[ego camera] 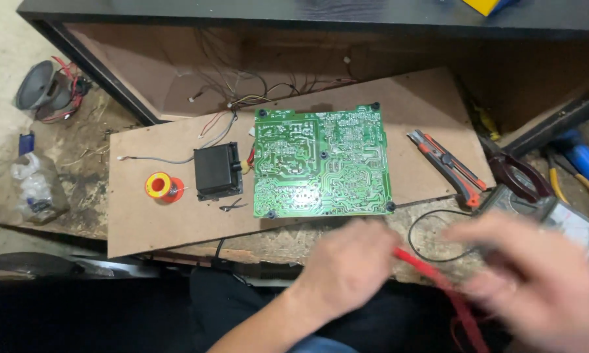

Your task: Testing and diagnosing a circuit board using a multimeter and a utility knife on a repair bench.

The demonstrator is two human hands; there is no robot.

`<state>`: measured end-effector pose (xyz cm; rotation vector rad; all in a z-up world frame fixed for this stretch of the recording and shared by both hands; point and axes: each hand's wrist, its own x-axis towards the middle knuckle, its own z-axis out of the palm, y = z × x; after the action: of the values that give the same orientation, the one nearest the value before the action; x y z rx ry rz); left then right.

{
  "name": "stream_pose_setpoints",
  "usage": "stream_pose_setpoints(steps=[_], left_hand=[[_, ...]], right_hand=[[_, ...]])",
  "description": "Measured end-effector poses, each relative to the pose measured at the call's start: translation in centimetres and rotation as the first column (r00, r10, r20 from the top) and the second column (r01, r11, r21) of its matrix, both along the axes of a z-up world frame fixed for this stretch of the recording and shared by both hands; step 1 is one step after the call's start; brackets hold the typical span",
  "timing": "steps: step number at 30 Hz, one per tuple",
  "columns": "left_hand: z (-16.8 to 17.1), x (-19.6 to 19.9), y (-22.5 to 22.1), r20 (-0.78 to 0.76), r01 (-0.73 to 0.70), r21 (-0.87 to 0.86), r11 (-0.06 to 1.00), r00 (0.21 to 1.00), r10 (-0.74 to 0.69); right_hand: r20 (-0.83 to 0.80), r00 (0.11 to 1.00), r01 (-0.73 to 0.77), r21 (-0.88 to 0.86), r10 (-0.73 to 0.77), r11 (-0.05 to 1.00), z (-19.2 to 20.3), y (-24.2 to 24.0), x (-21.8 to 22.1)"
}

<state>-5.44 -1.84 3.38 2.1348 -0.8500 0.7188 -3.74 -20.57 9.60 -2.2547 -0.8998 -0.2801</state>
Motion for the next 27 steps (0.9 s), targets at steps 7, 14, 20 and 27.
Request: stream_pose_setpoints(steps=[7,14,20,27], left_hand=[[0.1,3.1,1.5,-0.177,-0.180,-0.559,0.810,0.980,0.095],[-0.6,5.3,1.4,-0.144,-0.174,-0.371,0.912,0.981,0.128],[-0.8,5.8,1.3,-0.114,-0.271,-0.046,0.962,0.958,0.264],[-0.9,6.4,1.5,-0.109,-0.286,0.024,0.958,0.952,0.287]], right_hand=[[-0.189,0.956,-0.099,0.509,0.223,0.855,-0.4,1.4,8.2],[-0.480,0.656,-0.128,0.689,0.582,0.713,-4.2,1.6,11.6],[-0.235,0.971,0.170,0.511,-0.053,0.843,-6.8,3.2,10.5],[-0.059,0.993,-0.083,0.298,0.105,0.951,-6.9,3.5,11.6]])
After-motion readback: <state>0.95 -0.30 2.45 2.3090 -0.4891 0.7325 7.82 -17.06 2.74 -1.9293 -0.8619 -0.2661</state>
